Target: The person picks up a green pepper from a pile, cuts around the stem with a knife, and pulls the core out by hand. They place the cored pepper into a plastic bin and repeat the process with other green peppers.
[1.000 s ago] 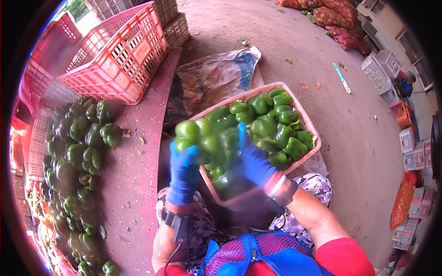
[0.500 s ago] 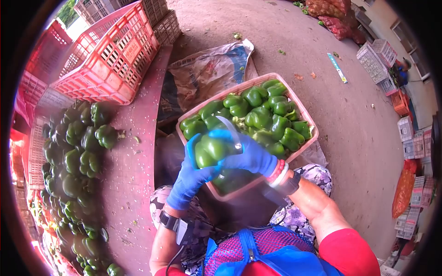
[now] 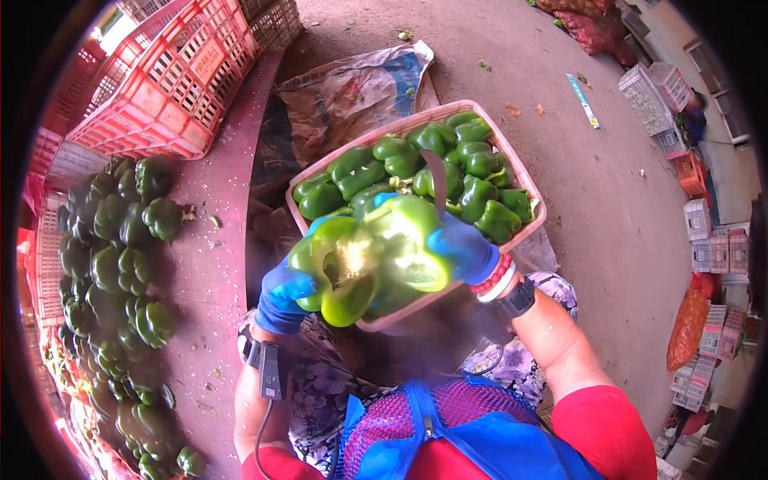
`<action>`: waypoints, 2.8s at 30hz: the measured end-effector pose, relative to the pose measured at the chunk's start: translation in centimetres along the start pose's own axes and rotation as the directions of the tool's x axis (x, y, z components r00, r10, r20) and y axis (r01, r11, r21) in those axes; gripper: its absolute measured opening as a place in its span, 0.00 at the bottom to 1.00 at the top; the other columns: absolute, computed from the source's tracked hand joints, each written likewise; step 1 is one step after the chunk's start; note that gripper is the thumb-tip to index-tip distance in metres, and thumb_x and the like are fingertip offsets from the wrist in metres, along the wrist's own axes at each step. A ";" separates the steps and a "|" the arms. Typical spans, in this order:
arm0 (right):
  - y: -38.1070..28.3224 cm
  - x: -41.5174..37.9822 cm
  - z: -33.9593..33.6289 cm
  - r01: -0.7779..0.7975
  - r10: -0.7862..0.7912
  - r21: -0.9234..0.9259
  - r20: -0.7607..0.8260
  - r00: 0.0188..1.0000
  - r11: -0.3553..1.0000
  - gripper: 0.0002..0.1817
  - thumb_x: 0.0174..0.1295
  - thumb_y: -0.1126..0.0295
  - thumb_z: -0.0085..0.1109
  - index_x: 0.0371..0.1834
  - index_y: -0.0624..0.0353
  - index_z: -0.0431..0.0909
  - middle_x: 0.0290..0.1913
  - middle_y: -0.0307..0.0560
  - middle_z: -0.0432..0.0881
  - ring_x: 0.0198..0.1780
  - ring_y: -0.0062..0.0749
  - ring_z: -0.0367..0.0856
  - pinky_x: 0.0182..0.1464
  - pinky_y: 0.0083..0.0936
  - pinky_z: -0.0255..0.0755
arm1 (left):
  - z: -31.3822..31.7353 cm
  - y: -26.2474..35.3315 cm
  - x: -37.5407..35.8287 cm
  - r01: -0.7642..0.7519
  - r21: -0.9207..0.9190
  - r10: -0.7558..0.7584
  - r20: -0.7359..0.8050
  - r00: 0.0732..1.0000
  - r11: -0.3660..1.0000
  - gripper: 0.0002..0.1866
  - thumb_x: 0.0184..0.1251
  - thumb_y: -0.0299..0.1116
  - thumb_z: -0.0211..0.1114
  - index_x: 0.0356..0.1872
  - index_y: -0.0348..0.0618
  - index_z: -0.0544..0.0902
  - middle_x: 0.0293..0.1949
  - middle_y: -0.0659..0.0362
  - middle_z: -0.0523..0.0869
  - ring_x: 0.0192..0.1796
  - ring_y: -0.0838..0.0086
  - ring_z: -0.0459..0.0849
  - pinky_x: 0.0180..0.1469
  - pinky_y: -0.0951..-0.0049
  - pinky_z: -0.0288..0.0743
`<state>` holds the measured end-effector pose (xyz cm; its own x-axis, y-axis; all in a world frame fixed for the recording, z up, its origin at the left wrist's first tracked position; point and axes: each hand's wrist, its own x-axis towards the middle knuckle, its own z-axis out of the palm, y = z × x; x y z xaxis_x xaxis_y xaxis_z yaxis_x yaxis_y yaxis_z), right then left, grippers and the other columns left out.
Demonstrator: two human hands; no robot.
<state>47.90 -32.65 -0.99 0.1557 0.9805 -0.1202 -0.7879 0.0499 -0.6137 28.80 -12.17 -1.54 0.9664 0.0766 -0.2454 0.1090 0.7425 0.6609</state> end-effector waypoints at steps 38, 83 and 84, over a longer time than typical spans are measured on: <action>3.7 0.5 -8.1 -0.549 -0.498 -0.777 -0.360 0.789 -0.308 0.38 0.58 0.48 0.72 0.67 0.55 0.70 0.63 0.65 0.71 0.58 0.59 0.80 0.60 0.48 0.76 | -1.4 1.4 2.2 -0.125 -0.577 0.148 -0.006 0.989 0.807 0.46 0.57 0.57 0.78 0.70 0.39 0.71 0.68 0.45 0.77 0.70 0.51 0.76 0.74 0.41 0.65; 3.7 1.0 0.5 -0.045 0.049 0.019 -0.377 0.925 0.999 0.15 0.67 0.60 0.64 0.47 0.60 0.84 0.32 0.41 0.86 0.27 0.26 0.83 0.27 0.24 0.76 | -1.5 -1.1 5.2 -0.249 0.620 0.425 -0.151 0.893 0.744 0.06 0.71 0.31 0.64 0.37 0.39 0.81 0.30 0.64 0.81 0.33 0.79 0.79 0.39 0.76 0.72; 3.5 1.4 0.8 -0.063 0.079 0.056 -0.353 0.932 0.996 0.17 0.67 0.59 0.64 0.50 0.60 0.83 0.32 0.42 0.86 0.27 0.26 0.82 0.28 0.25 0.77 | -1.4 -1.4 5.5 -0.348 0.510 0.512 -0.223 0.830 0.787 0.07 0.71 0.29 0.63 0.31 0.41 0.79 0.28 0.64 0.78 0.32 0.80 0.76 0.38 0.74 0.70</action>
<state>44.88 -30.93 -2.72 0.2936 0.8506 -0.4362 -0.8285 -0.0013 -0.5600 33.65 -11.86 -4.79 0.8056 0.5920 -0.0237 -0.1318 0.2181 0.9670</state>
